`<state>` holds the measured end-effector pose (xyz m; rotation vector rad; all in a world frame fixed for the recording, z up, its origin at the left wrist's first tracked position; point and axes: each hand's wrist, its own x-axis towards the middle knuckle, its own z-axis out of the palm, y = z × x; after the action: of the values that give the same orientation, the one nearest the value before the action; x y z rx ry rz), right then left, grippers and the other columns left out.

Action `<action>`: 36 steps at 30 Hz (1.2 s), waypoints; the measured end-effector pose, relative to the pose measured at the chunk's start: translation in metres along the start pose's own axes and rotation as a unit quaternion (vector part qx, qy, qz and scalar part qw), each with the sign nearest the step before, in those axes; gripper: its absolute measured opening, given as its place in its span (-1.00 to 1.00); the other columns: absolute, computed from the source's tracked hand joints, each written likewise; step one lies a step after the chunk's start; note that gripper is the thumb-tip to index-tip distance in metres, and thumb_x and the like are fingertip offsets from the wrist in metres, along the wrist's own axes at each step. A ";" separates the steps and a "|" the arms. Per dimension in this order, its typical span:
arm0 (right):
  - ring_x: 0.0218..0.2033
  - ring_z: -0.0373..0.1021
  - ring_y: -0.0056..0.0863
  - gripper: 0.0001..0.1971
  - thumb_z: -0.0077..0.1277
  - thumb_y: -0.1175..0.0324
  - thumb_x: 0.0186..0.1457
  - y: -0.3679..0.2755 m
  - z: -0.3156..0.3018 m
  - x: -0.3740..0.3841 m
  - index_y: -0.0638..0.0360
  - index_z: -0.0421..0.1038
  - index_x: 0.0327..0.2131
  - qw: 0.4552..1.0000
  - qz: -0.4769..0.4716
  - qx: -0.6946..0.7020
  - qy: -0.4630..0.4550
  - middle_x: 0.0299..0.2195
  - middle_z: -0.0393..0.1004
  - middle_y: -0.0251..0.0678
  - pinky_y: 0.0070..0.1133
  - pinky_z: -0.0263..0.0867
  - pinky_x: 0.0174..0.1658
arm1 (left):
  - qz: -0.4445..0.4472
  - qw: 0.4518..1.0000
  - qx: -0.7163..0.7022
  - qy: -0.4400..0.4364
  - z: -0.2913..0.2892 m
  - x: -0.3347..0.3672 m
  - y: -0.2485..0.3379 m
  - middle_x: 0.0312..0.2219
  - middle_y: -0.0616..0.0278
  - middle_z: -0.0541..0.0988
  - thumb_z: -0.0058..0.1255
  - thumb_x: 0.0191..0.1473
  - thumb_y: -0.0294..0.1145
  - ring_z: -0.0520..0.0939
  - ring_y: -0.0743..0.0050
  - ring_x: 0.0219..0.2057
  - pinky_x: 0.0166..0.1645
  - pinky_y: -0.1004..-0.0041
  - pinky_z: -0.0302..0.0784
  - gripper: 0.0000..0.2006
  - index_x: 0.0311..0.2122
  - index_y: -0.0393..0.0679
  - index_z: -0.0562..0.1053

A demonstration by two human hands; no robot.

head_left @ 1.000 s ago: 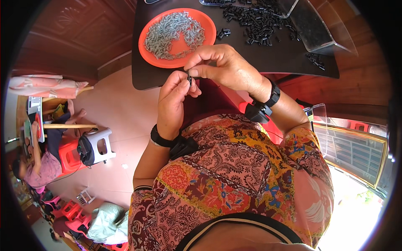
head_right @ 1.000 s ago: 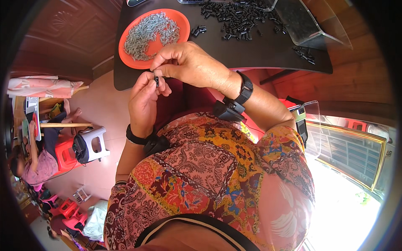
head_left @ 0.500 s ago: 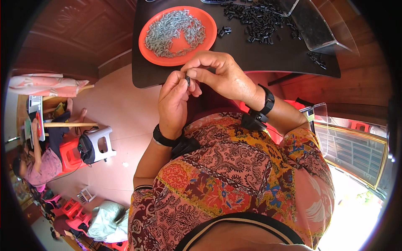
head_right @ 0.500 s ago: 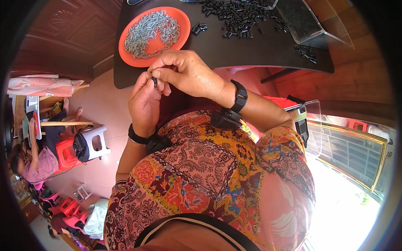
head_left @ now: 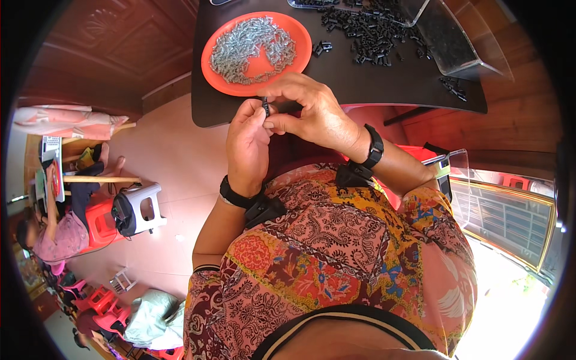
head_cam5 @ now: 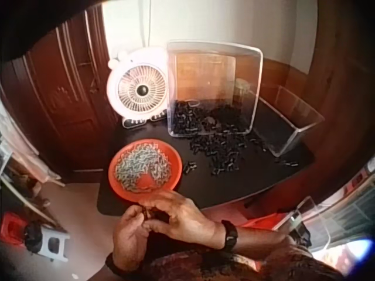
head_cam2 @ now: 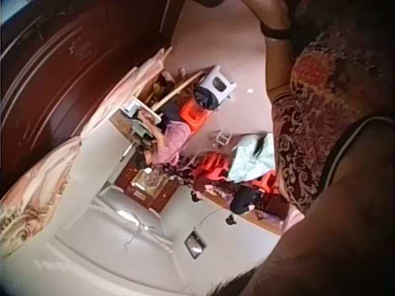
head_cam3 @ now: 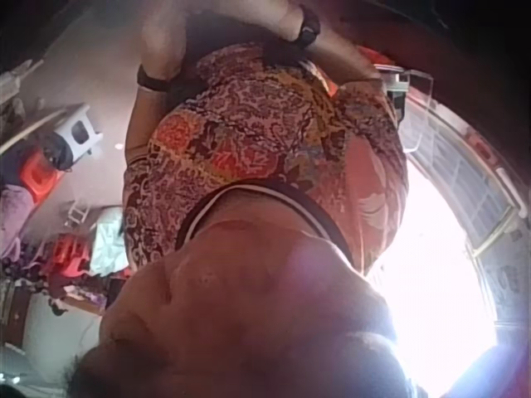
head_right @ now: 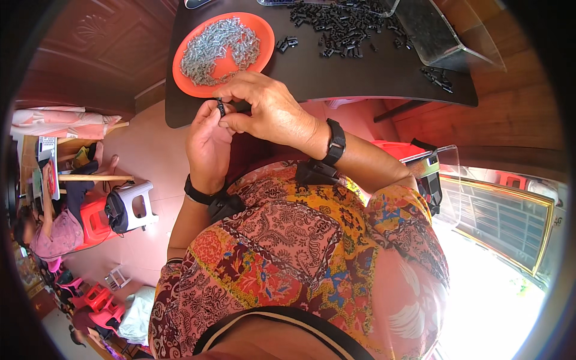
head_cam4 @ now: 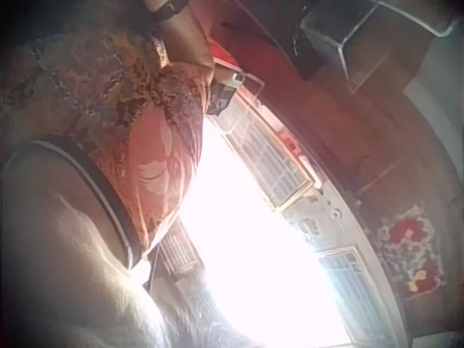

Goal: Assembling small plastic and metal components at a workbench.

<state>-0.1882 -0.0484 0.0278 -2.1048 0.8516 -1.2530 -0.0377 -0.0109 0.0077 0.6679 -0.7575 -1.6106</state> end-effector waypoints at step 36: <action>-0.17 0.39 -0.10 -0.63 0.07 0.30 -0.08 -0.006 -0.233 0.072 0.11 0.44 -0.12 0.792 -0.031 -0.576 0.202 -0.25 0.46 -0.04 -0.32 0.33 -0.07 | 0.055 0.997 0.019 -0.047 -0.006 -0.014 0.010 -0.35 0.23 0.46 -0.22 0.20 -0.32 0.49 0.44 -0.34 -0.18 0.46 0.39 -0.83 -0.27 -0.19 0.35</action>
<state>-0.3700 -0.1279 0.1703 -2.7496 2.1816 -1.4024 -0.0247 0.0006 0.0113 0.5701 -0.8805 -1.5385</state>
